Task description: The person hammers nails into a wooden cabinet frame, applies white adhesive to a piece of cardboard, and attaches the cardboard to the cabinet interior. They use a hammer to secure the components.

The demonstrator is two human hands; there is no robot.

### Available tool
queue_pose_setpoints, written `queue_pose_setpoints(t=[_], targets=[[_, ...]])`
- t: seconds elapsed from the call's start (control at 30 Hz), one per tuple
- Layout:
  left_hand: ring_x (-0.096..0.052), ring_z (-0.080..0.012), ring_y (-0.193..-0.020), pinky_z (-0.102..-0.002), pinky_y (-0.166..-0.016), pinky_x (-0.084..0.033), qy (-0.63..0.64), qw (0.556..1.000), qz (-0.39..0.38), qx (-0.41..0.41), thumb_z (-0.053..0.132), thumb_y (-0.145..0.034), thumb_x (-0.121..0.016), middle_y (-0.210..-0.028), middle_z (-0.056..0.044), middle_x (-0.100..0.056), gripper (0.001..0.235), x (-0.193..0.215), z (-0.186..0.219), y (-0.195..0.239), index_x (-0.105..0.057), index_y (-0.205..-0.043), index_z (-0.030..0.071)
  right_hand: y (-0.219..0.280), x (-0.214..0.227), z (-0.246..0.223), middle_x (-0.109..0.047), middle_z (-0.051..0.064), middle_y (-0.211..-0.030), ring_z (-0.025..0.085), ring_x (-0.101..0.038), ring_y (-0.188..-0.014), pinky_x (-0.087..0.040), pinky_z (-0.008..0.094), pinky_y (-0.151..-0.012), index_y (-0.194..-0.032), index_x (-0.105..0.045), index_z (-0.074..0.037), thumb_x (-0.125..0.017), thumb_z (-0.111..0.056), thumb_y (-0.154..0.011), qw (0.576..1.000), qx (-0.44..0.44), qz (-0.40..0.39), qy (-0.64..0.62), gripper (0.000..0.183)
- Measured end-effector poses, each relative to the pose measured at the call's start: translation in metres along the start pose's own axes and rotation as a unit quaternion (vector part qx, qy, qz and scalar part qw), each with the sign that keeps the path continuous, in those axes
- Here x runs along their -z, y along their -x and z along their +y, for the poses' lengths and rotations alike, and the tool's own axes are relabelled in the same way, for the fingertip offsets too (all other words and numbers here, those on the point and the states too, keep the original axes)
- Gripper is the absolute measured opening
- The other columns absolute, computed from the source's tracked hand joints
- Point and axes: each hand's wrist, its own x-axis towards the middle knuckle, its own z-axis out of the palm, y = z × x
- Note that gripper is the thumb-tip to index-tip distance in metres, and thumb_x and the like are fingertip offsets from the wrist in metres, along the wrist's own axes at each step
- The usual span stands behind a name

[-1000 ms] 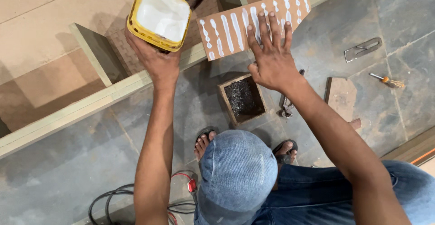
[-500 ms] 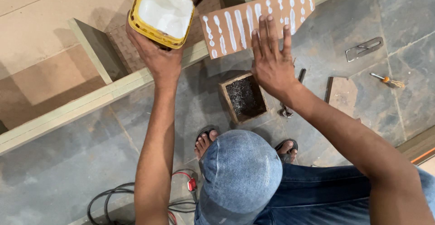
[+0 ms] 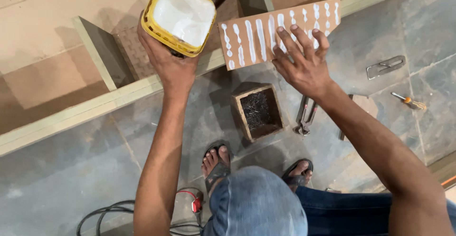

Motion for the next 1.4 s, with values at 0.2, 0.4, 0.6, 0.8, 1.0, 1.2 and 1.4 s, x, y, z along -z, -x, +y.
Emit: queue_pose_setpoints(t=[0.2,0.4,0.6,0.8,1.0,1.2,1.4], targets=[[-0.045,-0.0349,-0.144,-0.047,-0.124,-0.039,0.002,1.000,0.006,0.002,0.024,-0.091,-0.100,-0.149,-0.017,-0.041,0.101,0.000,-0.003,0.001,-0.025,-0.155,0.005,0.001,-0.004,0.007,-0.062,0.005,-0.150,0.025,-0.047,-0.142,-0.023,0.050,-0.122,-0.114,-0.081,-0.014,-0.086,-0.016,-0.099,0.999,0.016,0.032,-0.003,0.017],[-0.046,-0.0347,-0.144,-0.047,-0.124,-0.040,-0.002,1.000,0.007,-0.007,0.022,-0.090,-0.100,-0.147,-0.017,-0.042,0.100,0.000,-0.002,0.001,-0.025,-0.155,0.004,0.003,-0.018,-0.003,-0.062,0.004,-0.146,0.024,-0.049,-0.138,-0.028,0.049,-0.117,-0.105,-0.077,-0.012,-0.087,-0.012,-0.098,0.998,-0.007,0.061,-0.013,0.012],[-0.047,-0.0337,-0.143,-0.047,-0.123,-0.040,0.009,1.000,0.003,-0.013,0.016,-0.091,-0.100,-0.147,-0.017,-0.043,0.100,0.001,-0.004,0.002,-0.025,-0.156,0.005,0.018,-0.030,-0.011,-0.053,0.011,-0.150,0.030,-0.047,-0.139,-0.030,0.054,-0.116,-0.104,-0.065,-0.009,-0.089,-0.016,-0.096,0.991,-0.078,0.065,-0.087,0.026],[-0.050,-0.0329,-0.140,-0.045,-0.120,-0.042,0.012,1.000,0.006,0.008,0.013,-0.090,-0.098,-0.145,-0.017,-0.045,0.096,0.003,-0.004,0.003,-0.026,-0.154,0.005,0.025,-0.024,0.000,-0.035,0.017,-0.161,0.036,-0.029,-0.151,-0.025,0.058,-0.120,-0.143,-0.047,-0.008,-0.092,-0.038,-0.085,0.975,-0.145,-0.038,-0.166,0.079],[-0.051,-0.0339,-0.138,-0.048,-0.123,-0.042,0.018,1.000,0.003,0.020,0.012,-0.086,-0.097,-0.144,-0.018,-0.046,0.099,0.002,-0.003,0.003,-0.027,-0.156,0.004,-0.018,-0.021,0.059,-0.018,0.028,-0.165,0.042,-0.009,-0.155,-0.008,0.058,-0.124,-0.160,-0.009,-0.003,-0.088,-0.053,-0.061,0.923,-0.164,-0.239,-0.253,0.136],[-0.054,-0.0347,-0.137,-0.045,-0.118,-0.043,0.016,0.999,0.017,0.024,0.017,-0.084,-0.098,-0.146,-0.020,-0.050,0.101,0.001,-0.009,0.001,-0.028,-0.156,0.003,-0.051,-0.008,0.069,-0.030,0.025,-0.162,0.039,-0.027,-0.152,-0.004,0.057,-0.127,-0.166,-0.002,-0.014,-0.087,-0.053,-0.061,0.894,-0.160,-0.361,-0.212,0.141],[-0.053,-0.0340,-0.138,-0.043,-0.119,-0.042,0.052,0.998,0.021,-0.008,0.022,-0.090,-0.092,-0.147,-0.019,-0.049,0.096,0.003,0.015,0.006,-0.027,-0.158,0.004,-0.029,0.056,0.092,-0.040,0.028,-0.152,0.045,-0.040,-0.142,-0.008,0.058,-0.127,-0.165,-0.006,-0.014,-0.086,-0.063,-0.066,0.908,-0.178,-0.367,-0.092,0.136]])
